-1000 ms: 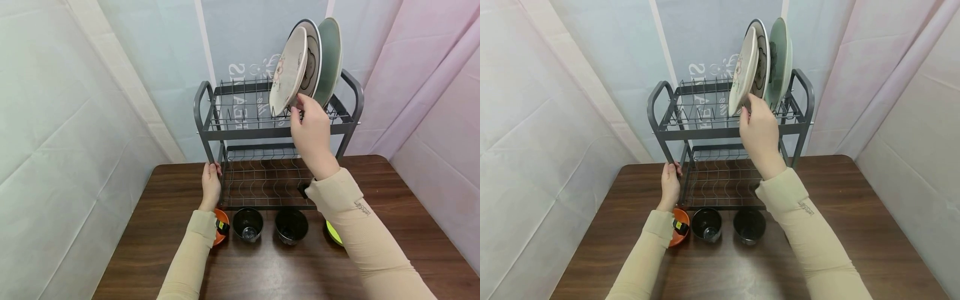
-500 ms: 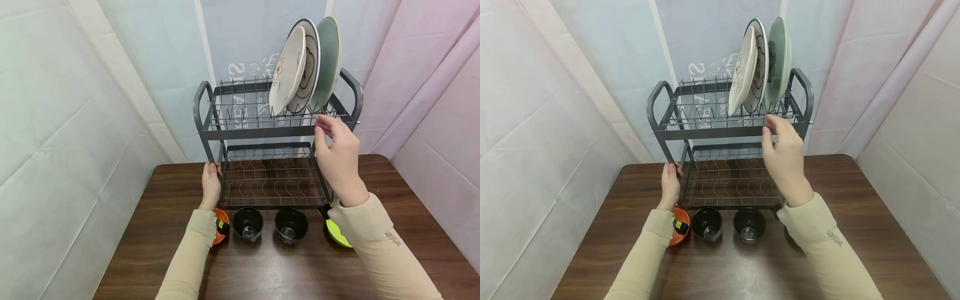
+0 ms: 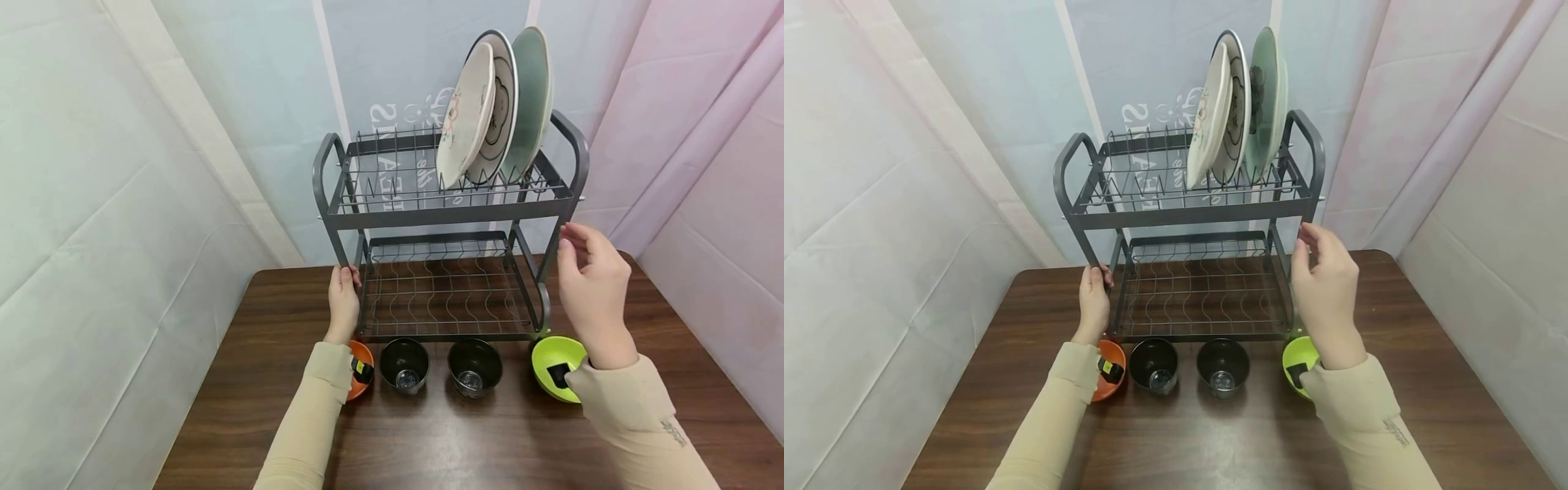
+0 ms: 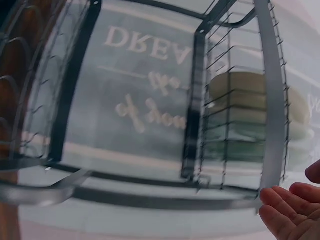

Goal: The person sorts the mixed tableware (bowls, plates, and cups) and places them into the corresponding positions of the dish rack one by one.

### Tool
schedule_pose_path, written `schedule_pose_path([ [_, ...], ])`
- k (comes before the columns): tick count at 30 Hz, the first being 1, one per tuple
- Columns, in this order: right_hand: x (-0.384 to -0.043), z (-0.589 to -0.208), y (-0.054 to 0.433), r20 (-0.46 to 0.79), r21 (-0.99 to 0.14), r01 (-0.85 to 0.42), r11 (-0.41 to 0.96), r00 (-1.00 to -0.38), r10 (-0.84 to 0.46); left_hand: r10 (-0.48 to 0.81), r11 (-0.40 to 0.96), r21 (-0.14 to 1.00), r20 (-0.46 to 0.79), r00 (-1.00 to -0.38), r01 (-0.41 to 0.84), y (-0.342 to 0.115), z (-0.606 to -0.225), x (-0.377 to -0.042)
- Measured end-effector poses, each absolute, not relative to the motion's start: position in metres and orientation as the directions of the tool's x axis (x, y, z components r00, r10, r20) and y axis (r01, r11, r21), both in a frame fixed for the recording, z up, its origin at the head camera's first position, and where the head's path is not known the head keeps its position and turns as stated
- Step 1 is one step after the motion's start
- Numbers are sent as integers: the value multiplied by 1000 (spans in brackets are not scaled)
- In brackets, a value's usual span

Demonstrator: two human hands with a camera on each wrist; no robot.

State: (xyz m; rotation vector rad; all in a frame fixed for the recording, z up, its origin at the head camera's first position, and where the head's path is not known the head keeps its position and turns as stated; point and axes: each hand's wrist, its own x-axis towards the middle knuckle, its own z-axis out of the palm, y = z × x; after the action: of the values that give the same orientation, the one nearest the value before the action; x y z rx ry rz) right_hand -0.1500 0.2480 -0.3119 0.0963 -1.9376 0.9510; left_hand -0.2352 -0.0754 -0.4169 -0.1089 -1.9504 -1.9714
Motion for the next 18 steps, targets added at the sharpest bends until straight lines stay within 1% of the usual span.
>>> schedule_pose_path([
  [5,-143,-330,263,744,-605,-347,717,-566,354,-197,15,951,307,-931,310,-75,-416,-235],
  [11,-132,-349,278,660,-658,-212,722,-624,418,-194,16,947,318,-928,321,-73,-416,-235],
  [14,-127,-358,283,624,-678,-169,715,-646,439,-184,4,948,312,-932,317,-75,-422,-240],
  [18,-122,-370,285,604,-680,-143,719,-665,438,-174,63,955,298,-939,291,-83,-434,-243],
])
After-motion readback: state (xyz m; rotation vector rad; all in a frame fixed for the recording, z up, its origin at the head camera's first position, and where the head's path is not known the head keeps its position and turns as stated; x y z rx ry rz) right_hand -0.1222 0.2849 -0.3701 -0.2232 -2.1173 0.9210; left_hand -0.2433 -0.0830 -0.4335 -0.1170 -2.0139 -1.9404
